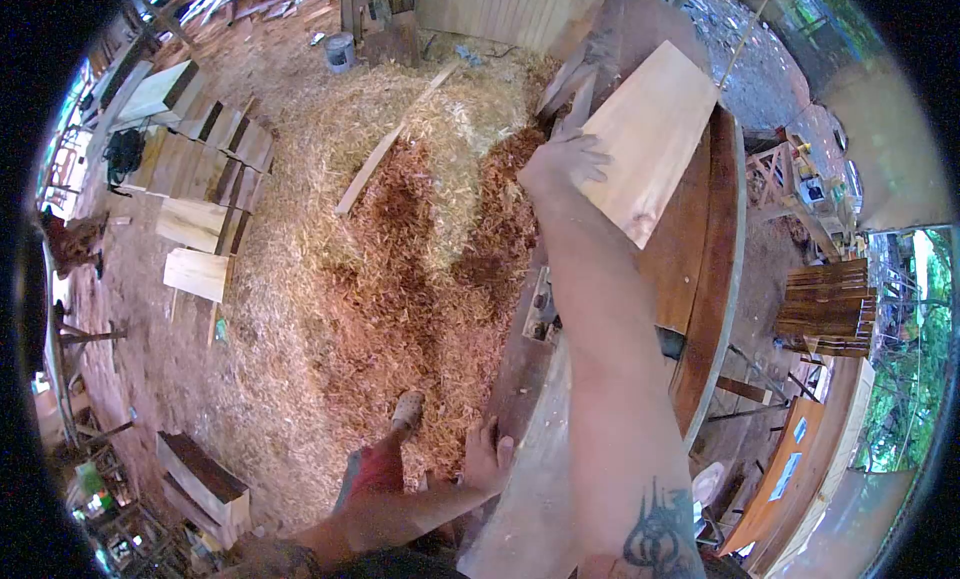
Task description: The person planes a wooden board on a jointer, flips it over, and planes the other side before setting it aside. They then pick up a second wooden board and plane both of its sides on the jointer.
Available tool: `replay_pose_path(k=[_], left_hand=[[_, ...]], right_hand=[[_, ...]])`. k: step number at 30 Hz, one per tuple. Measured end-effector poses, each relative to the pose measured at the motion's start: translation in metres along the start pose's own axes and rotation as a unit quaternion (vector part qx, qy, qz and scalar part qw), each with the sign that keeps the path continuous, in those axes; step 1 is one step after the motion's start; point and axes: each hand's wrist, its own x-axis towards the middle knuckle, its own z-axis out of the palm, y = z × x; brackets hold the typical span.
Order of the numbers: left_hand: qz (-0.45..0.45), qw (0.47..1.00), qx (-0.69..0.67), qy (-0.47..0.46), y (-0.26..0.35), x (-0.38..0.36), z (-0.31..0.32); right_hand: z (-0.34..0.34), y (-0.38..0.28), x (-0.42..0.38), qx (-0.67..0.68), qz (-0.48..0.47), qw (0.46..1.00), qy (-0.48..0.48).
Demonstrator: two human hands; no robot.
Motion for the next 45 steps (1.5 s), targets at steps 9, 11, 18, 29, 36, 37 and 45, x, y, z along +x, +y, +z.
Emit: replay_pose_path(k=[9,11,18,29,36,37,45], left_hand=[[-0.008,1.000,-0.001,-0.006,-0.004,-0.002,0.001],[-0.019,1.000,0.004,-0.016,-0.001,0.001,0.001],[0.032,0.997,0.070,0.022,-0.011,0.000,0.011],[-0.011,1.000,0.021,0.007,-0.001,0.000,0.005],[-0.017,1.000,0.024,-0.010,0.001,0.002,0.005],[-0.021,0.999,0.025,-0.019,0.003,0.003,0.003],[-0.027,1.000,0.009,-0.009,0.001,0.002,0.001]], right_hand=[[0.032,-0.018,0.015,-0.020,0.039,0.997,0.067],[0.009,-0.016,0.009,-0.046,0.011,0.998,0.048],[-0.111,0.082,-0.043,0.134,-0.029,0.989,0.051],[-0.055,0.283,-0.028,0.435,-0.042,0.891,0.120],[-0.080,0.232,-0.009,0.201,0.021,0.979,0.033],[-0.085,0.228,-0.008,0.175,-0.011,0.984,0.005],[-0.067,0.274,-0.131,0.137,-0.108,0.983,-0.047]])
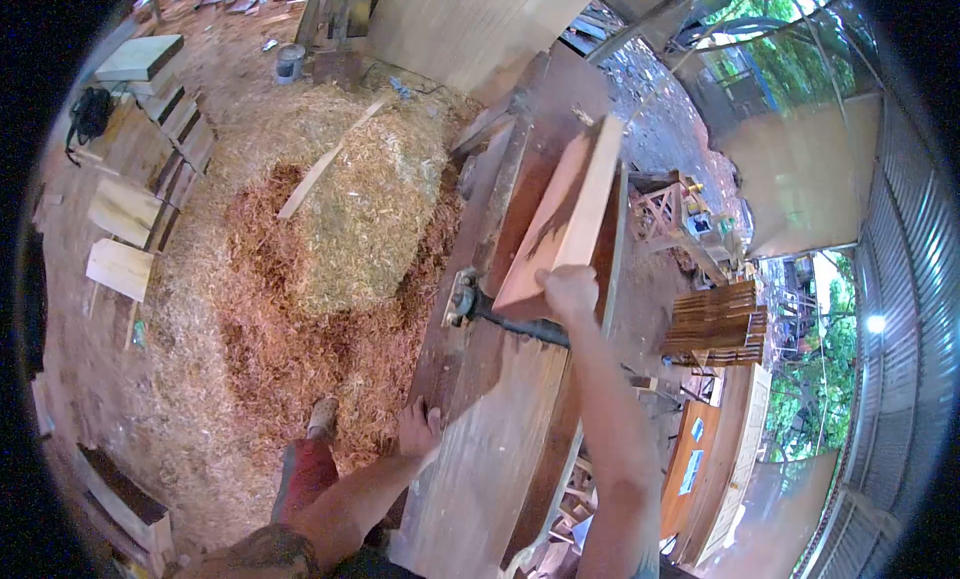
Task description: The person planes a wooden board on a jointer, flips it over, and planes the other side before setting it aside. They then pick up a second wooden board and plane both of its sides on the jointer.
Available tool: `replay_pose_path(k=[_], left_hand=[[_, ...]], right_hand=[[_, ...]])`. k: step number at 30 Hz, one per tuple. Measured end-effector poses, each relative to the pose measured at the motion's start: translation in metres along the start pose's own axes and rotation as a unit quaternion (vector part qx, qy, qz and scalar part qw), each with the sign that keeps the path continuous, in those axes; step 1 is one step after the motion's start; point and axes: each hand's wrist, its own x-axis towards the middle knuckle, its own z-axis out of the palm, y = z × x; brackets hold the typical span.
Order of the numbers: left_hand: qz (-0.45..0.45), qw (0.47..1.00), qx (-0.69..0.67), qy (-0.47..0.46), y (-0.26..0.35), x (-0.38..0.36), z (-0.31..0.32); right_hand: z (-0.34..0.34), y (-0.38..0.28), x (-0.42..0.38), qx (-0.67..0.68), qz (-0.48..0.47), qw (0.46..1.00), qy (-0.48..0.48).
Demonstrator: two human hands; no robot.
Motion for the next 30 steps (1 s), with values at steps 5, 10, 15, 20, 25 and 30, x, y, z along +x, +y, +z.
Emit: replay_pose_path(k=[5,10,15,20,25,30], left_hand=[[-0.061,0.993,-0.070,-0.071,-0.013,0.013,-0.004],[-0.013,0.971,-0.239,0.010,-0.044,0.015,-0.087],[-0.033,0.911,-0.375,-0.169,0.065,-0.097,-0.194],[0.057,0.954,-0.224,-0.191,-0.023,-0.217,-0.120],[0.022,0.911,-0.126,-0.391,-0.033,-0.308,-0.071],[-0.074,0.883,-0.147,-0.439,-0.021,-0.346,-0.061]], right_hand=[[0.032,-0.001,-0.224,0.064,0.033,0.995,0.069],[0.104,0.042,-0.471,0.158,0.000,0.986,0.051],[0.146,0.096,-0.701,0.213,0.090,0.970,-0.078],[0.224,0.153,-0.892,0.277,0.104,0.955,0.012],[0.227,0.150,-1.016,0.311,0.208,0.927,0.039],[0.345,0.103,-1.086,0.402,0.276,0.839,0.241]])
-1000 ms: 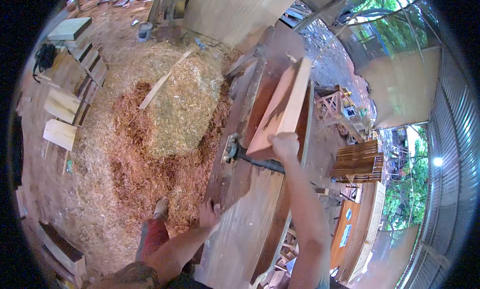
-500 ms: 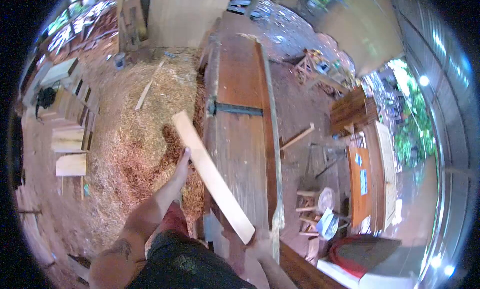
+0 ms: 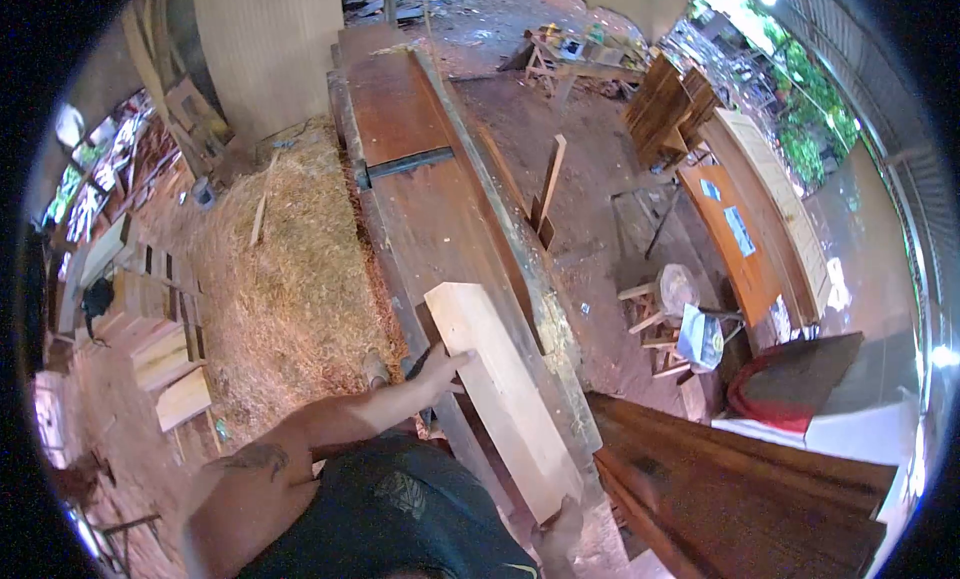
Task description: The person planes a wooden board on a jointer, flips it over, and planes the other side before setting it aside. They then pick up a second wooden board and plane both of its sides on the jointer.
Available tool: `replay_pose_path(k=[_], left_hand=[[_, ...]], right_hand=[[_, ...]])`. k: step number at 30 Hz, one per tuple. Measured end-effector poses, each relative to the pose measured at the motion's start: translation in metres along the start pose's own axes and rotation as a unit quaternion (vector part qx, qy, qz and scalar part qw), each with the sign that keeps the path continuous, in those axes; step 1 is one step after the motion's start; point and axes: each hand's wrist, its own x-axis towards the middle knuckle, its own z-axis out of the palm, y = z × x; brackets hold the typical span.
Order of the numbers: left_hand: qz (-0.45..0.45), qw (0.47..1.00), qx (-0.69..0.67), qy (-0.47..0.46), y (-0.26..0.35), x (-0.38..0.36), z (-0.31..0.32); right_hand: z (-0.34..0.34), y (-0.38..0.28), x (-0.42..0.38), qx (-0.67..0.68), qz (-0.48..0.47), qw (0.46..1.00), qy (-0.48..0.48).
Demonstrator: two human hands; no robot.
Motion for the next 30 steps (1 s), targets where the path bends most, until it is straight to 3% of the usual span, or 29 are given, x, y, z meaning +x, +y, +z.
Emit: replay_pose_path(k=[2,4,5,6,7,8,9,10,12,14,16,18,19,21,22,23,26,29,30], left_hand=[[-0.056,0.998,-0.031,0.027,0.011,-0.001,-0.005],[-0.136,0.990,-0.029,0.034,0.013,0.007,-0.014],[-0.146,0.988,-0.006,0.059,0.011,0.009,-0.011],[-0.157,0.984,0.015,0.082,0.008,0.010,-0.008],[-0.145,0.985,0.009,0.089,-0.005,0.021,-0.013],[-0.139,0.985,0.002,0.097,-0.017,0.025,-0.018],[-0.144,0.989,-0.025,0.038,0.003,0.005,-0.015],[-0.147,0.987,0.008,0.065,-0.007,0.012,-0.021],[-0.152,0.978,0.079,0.118,-0.032,0.029,-0.033],[-0.148,0.973,0.098,0.147,-0.038,0.021,-0.040],[-0.165,0.973,0.107,0.120,-0.044,-0.001,-0.049],[-0.190,0.976,0.102,0.040,-0.043,-0.018,-0.066],[-0.215,0.972,0.079,0.051,-0.052,-0.019,-0.072],[-0.256,0.963,0.072,0.049,-0.054,-0.022,-0.072],[-0.274,0.958,0.066,0.054,-0.054,-0.027,-0.075],[-0.235,0.968,0.069,0.053,-0.067,-0.028,-0.081],[-0.277,0.954,0.087,0.072,-0.047,-0.027,-0.069],[-0.234,0.969,0.069,0.039,-0.063,-0.013,-0.075],[-0.223,0.971,0.074,0.036,-0.065,-0.004,-0.074]], right_hand=[[0.016,0.009,-0.033,-0.071,-0.051,0.995,0.046],[0.012,-0.025,-0.047,-0.266,-0.150,0.952,0.033],[0.032,-0.030,-0.061,-0.242,-0.072,0.960,0.119],[0.034,-0.013,-0.064,-0.111,0.093,0.985,0.091],[0.036,0.028,-0.071,0.026,0.254,0.965,0.057],[0.037,0.028,-0.068,0.111,0.347,0.930,0.042],[0.038,0.032,-0.066,0.191,0.443,0.875,0.041],[0.041,0.040,-0.066,0.252,0.531,0.807,0.049],[0.070,0.082,-0.068,0.499,0.459,0.718,0.155],[0.050,0.042,-0.047,0.507,0.480,0.705,0.126],[0.040,0.001,-0.034,0.490,0.431,0.743,0.153],[0.051,0.050,-0.045,0.496,0.388,0.751,0.199],[0.060,0.081,-0.052,0.482,0.361,0.765,0.230],[0.053,0.113,-0.073,0.429,0.405,0.773,0.230],[0.042,0.123,-0.082,0.389,0.474,0.766,0.192],[0.040,0.128,-0.080,0.347,0.534,0.756,0.152],[0.063,0.107,-0.065,0.277,0.581,0.722,0.254],[0.052,0.056,-0.050,0.202,0.544,0.805,0.123],[0.058,0.067,-0.054,0.176,0.536,0.816,0.126]])
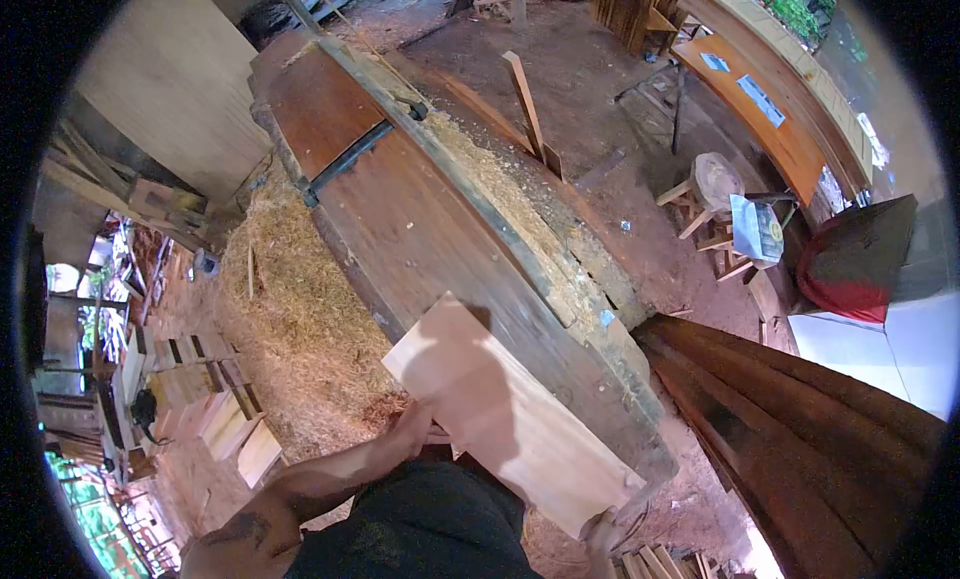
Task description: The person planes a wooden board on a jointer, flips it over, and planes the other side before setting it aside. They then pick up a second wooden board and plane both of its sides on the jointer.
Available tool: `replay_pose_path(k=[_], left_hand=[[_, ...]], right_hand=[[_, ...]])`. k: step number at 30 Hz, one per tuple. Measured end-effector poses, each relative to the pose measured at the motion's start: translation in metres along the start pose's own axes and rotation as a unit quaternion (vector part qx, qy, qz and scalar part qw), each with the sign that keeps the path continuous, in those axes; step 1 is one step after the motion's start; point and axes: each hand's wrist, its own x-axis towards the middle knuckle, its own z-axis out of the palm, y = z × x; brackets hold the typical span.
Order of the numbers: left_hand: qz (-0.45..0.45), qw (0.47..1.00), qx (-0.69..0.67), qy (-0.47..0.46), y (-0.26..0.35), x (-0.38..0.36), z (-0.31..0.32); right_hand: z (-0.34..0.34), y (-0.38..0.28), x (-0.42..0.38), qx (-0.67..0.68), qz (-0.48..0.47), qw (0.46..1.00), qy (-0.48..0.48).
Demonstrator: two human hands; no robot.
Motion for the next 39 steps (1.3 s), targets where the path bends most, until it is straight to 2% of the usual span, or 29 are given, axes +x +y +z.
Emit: replay_pose_path(k=[2,5,6,7,8,9,11,12,13,14,16,21,24,26,27,29,31,32,34,39], left_hand=[[0.021,1.000,0.010,-0.002,0.011,0.014,0.005],[0.012,0.997,0.073,0.032,0.057,0.009,0.028],[0.121,0.973,0.154,0.118,0.057,0.017,0.034],[0.225,0.925,0.231,0.203,0.052,0.029,0.041],[0.324,0.851,0.301,0.283,0.051,0.036,0.047],[0.382,0.825,0.337,0.245,0.064,0.040,0.055],[0.486,0.756,0.406,0.166,0.099,0.048,0.066],[0.444,0.721,0.484,0.221,0.110,0.048,0.080],[0.396,0.678,0.556,0.274,0.122,0.048,0.101],[0.343,0.627,0.620,0.323,0.135,0.051,0.113],[0.349,0.616,0.612,0.353,0.157,0.079,0.111],[0.296,0.614,0.625,0.382,0.220,0.090,0.102],[0.293,0.582,0.630,0.422,0.249,0.104,0.085],[0.325,0.591,0.603,0.426,0.272,0.130,0.059],[0.339,0.595,0.590,0.428,0.281,0.142,0.049],[0.336,0.603,0.587,0.424,0.297,0.143,0.040],[0.341,0.601,0.583,0.428,0.313,0.146,0.028],[0.348,0.597,0.579,0.433,0.319,0.150,0.023],[0.357,0.591,0.575,0.439,0.333,0.154,0.015],[0.358,0.592,0.569,0.445,0.363,0.164,-0.005]], right_hand=[[0.001,0.066,0.042,-0.043,-0.032,0.998,0.028],[0.011,0.083,0.058,-0.175,-0.037,0.983,0.040],[0.019,0.053,0.042,-0.131,-0.015,0.991,0.003],[0.031,0.003,0.015,-0.087,0.011,0.996,-0.033],[0.043,-0.051,-0.016,-0.045,0.039,0.996,-0.066],[0.052,0.007,0.042,-0.101,-0.022,0.994,-0.031],[0.066,-0.049,0.032,-0.078,0.001,0.992,-0.099],[0.080,-0.095,0.010,-0.067,0.015,0.989,-0.134],[0.091,-0.130,-0.006,-0.068,0.016,0.989,-0.129],[0.103,-0.120,0.013,-0.086,0.000,0.990,-0.112],[0.144,-0.062,0.087,-0.124,-0.030,0.989,-0.076],[0.171,-0.196,0.029,-0.291,-0.080,0.935,-0.185],[0.206,-0.176,0.065,-0.235,-0.214,0.924,-0.214],[0.220,-0.194,0.071,-0.271,-0.342,0.881,-0.183],[0.223,-0.215,0.062,-0.278,-0.366,0.871,-0.174],[0.217,-0.295,0.002,-0.277,-0.313,0.889,-0.186],[0.211,-0.356,-0.055,-0.262,-0.299,0.895,-0.201],[0.219,-0.356,-0.053,-0.241,-0.433,0.844,-0.205],[0.236,-0.356,-0.048,-0.190,-0.676,0.687,-0.185],[0.313,-0.375,-0.032,-0.201,-0.726,0.622,-0.216]])
